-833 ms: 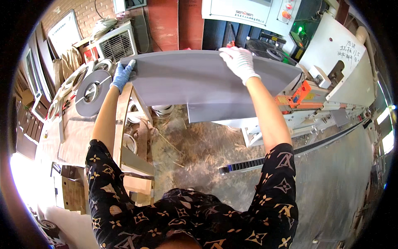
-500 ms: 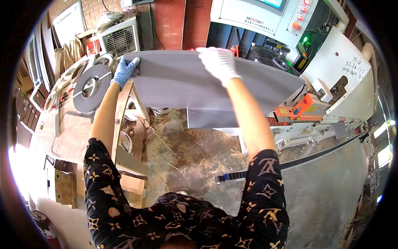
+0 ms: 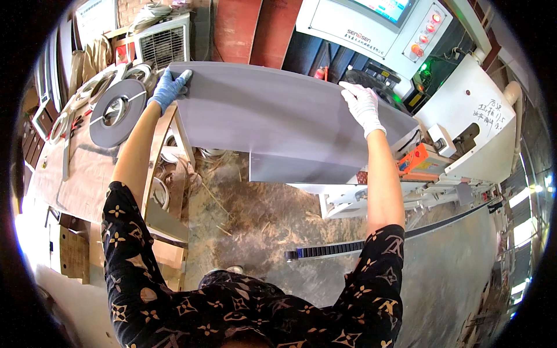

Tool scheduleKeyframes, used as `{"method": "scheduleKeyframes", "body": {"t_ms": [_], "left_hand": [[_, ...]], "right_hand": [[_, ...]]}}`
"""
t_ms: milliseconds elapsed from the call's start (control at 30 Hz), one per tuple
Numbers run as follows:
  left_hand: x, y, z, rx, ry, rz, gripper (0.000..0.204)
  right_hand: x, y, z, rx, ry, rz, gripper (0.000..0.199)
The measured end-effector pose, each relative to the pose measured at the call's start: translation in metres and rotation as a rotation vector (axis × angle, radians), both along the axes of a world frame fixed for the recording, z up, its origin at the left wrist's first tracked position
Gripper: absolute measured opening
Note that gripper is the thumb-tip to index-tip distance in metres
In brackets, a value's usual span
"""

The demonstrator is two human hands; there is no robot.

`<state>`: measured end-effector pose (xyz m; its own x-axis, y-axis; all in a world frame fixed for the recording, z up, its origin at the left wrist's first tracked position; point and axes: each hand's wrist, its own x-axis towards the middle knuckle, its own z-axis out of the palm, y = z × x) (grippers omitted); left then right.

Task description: The person picks up and stacks multiple grey wood panels and thin strips in a workshop. They move the panels to a workbench and then to a machine, placing them on the machine's conveyor belt. The person also adjusts a component on the machine using a wrench.

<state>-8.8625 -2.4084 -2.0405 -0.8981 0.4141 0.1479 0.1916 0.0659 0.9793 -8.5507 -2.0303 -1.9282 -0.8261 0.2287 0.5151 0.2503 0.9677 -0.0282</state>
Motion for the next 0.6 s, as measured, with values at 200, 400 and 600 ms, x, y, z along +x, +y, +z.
{"method": "scheduleKeyframes", "body": {"t_ms": [200,400,600], "left_hand": [[0.001,-0.004,0.0,-0.06,0.053,0.028,0.061],[0.001,-0.004,-0.003,-0.111,0.06,0.053,0.071],[-0.009,-0.012,-0.027,-0.074,0.252,0.096,0.06]], "right_hand": [[-0.048,-0.043,-0.014,-0.062,0.073,0.117,0.025],[-0.103,-0.126,-0.014,-0.078,0.068,0.146,0.026],[-0.127,-0.193,-0.024,-0.016,0.205,0.133,0.024]]}}
